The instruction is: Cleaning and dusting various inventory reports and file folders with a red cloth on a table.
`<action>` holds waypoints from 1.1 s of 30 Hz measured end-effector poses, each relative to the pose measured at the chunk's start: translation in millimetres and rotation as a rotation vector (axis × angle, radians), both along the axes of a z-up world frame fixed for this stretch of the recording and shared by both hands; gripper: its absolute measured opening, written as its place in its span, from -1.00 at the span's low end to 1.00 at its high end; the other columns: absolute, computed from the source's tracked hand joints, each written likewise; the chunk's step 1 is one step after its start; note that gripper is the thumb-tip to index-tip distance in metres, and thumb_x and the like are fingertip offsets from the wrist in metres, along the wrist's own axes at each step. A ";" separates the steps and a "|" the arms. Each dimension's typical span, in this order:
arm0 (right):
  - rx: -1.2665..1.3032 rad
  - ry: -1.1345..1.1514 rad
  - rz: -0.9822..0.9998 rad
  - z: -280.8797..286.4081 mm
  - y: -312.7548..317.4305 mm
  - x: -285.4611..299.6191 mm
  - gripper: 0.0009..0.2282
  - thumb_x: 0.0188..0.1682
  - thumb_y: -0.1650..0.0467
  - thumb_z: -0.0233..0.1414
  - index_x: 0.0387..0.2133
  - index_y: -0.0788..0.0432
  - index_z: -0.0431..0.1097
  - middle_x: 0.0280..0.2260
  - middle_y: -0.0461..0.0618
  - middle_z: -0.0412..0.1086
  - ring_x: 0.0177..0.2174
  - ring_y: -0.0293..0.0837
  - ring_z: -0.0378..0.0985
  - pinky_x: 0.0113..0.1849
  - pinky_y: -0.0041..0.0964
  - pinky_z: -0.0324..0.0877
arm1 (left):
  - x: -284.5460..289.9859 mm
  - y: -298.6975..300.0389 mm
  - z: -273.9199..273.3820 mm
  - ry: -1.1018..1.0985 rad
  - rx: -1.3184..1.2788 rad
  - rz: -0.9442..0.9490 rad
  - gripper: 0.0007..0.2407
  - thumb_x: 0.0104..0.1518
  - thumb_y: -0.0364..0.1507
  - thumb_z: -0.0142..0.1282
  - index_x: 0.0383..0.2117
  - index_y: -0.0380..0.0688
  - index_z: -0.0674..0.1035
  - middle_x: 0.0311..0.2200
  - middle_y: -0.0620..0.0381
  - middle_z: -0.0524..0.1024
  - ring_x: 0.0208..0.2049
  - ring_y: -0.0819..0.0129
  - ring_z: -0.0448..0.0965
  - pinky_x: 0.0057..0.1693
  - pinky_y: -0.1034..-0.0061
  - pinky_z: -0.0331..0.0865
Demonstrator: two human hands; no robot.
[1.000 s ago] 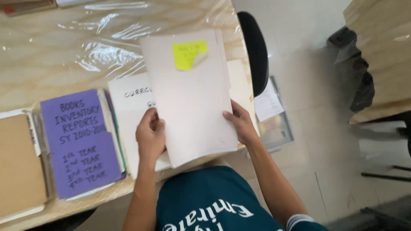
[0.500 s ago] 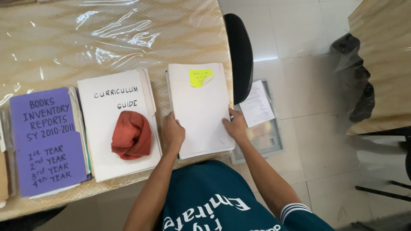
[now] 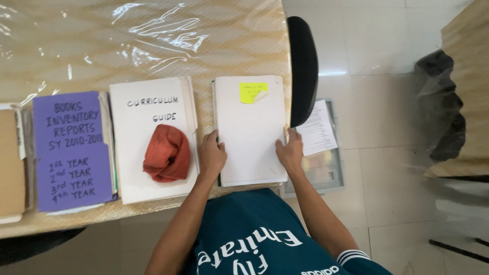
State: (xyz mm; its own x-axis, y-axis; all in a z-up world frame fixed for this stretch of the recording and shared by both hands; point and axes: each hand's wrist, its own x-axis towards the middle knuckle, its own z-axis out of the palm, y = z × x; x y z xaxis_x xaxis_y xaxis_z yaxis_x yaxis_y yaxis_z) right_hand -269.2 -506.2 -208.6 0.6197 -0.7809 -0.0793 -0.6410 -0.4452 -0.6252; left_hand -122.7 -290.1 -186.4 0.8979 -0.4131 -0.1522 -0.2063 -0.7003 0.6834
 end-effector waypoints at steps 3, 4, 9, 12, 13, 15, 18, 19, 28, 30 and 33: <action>-0.252 -0.201 0.088 26.3 28.5 17.4 -0.56 -0.09 0.48 0.20 0.10 0.33 0.36 0.04 0.37 0.34 -0.01 0.29 0.42 0.01 0.08 0.35 | 7.9 22.1 52.0 0.035 -0.278 0.004 -0.65 0.17 -0.53 0.12 0.11 -0.26 0.49 -0.02 -0.15 0.52 -0.20 0.02 0.60 -0.03 0.27 0.48; -0.251 -0.203 0.096 35.2 44.7 28.9 -0.56 -0.09 0.48 0.20 0.10 0.33 0.36 0.04 0.37 0.34 -0.01 0.29 0.42 0.01 0.08 0.35 | 16.0 41.7 59.0 0.033 -0.278 0.012 -0.65 0.17 -0.53 0.12 0.11 -0.26 0.49 -0.02 -0.15 0.52 -0.20 0.02 0.60 -0.03 0.27 0.48; 0.030 -0.414 0.460 64.6 144.6 91.8 -0.58 0.01 0.41 0.17 0.15 0.22 0.33 0.20 0.23 0.28 0.19 0.21 0.36 0.16 -0.01 0.35 | 83.1 159.3 53.2 -0.296 -0.245 0.409 -0.73 0.28 -0.55 0.06 0.09 -0.25 0.56 -0.02 -0.12 0.56 -0.05 0.06 0.58 0.06 0.23 0.48; 0.174 -0.327 0.656 93.8 209.0 133.4 -0.48 0.04 0.29 0.13 0.26 0.23 0.24 0.31 0.26 0.13 0.24 0.25 0.24 0.19 0.02 0.27 | 105.2 208.4 17.2 -0.317 0.072 0.342 -0.62 0.19 -0.52 0.15 0.14 -0.40 0.49 0.03 -0.29 0.46 0.05 -0.14 0.47 0.13 0.12 0.38; 0.172 -0.328 0.666 93.1 224.1 148.1 -0.48 0.04 0.29 0.13 0.26 0.23 0.24 0.31 0.26 0.13 0.24 0.25 0.24 0.19 0.02 0.27 | 110.5 214.3 15.1 -0.318 0.069 0.352 -0.62 0.19 -0.52 0.15 0.14 -0.40 0.49 0.03 -0.29 0.46 0.05 -0.14 0.47 0.13 0.12 0.38; -0.015 -0.181 0.764 91.2 254.0 170.9 -0.33 -0.03 0.15 0.17 0.27 0.27 0.17 0.33 0.34 0.00 0.27 0.32 0.07 0.21 0.11 0.13 | 116.5 224.8 10.2 -0.142 0.219 0.255 -0.58 0.14 -0.44 0.21 0.13 -0.34 0.49 0.02 -0.30 0.44 0.03 -0.19 0.45 0.10 0.10 0.37; -0.061 0.041 0.747 62.6 281.1 186.3 -0.29 -0.12 0.10 0.19 0.24 0.26 0.19 0.33 0.31 -0.04 0.29 0.30 -0.03 0.24 0.15 0.00 | 121.0 229.8 11.8 -0.087 0.195 0.203 -0.60 0.11 -0.41 0.22 0.10 -0.26 0.51 0.01 -0.22 0.44 0.04 -0.16 0.46 0.09 0.12 0.39; -0.060 0.046 0.745 55.3 286.2 185.5 -0.29 -0.12 0.10 0.19 0.24 0.26 0.19 0.33 0.31 -0.04 0.29 0.30 -0.03 0.24 0.15 0.00 | 122.9 232.4 17.6 -0.082 0.195 0.200 -0.60 0.11 -0.41 0.22 0.10 -0.26 0.51 0.01 -0.22 0.44 0.04 -0.16 0.46 0.09 0.12 0.39; -0.244 -0.148 0.506 15.6 309.6 185.3 -0.38 -0.09 0.25 0.17 0.25 0.22 0.23 0.32 0.19 0.14 0.32 0.20 0.12 0.30 0.13 -0.01 | 141.9 243.8 4.1 0.157 -0.085 0.278 -0.62 0.06 -0.45 0.29 0.03 -0.24 0.51 -0.20 -0.05 0.60 -0.14 0.09 0.61 -0.02 0.24 0.47; -0.157 -0.204 0.404 17.6 311.8 191.0 -0.38 -0.05 0.23 0.16 0.28 0.23 0.20 0.32 0.22 0.15 0.31 0.21 0.12 0.30 0.11 0.03 | 140.9 243.5 13.7 0.301 -0.194 0.272 -0.68 0.10 -0.48 0.26 -0.01 -0.21 0.52 -0.22 -0.07 0.65 -0.20 0.13 0.68 -0.04 0.32 0.50; 0.028 -0.292 0.476 41.6 323.6 187.2 -0.29 -0.03 0.17 0.15 0.33 0.27 0.07 0.33 0.22 0.09 0.32 0.20 0.08 0.29 0.12 0.01 | 145.1 233.2 14.1 0.365 -0.329 0.305 -0.66 0.13 -0.54 0.16 0.06 -0.19 0.49 -0.20 -0.11 0.67 -0.19 0.15 0.71 -0.07 0.38 0.51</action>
State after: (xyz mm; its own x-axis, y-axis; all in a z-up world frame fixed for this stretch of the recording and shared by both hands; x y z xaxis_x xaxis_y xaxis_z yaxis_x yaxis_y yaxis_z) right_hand -82.0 -182.6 -166.9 0.9029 -0.4091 0.1318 -0.1714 -0.6239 -0.7625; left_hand 22.3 -56.8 -172.3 0.8973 -0.2216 -0.3818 0.2617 -0.4294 0.8643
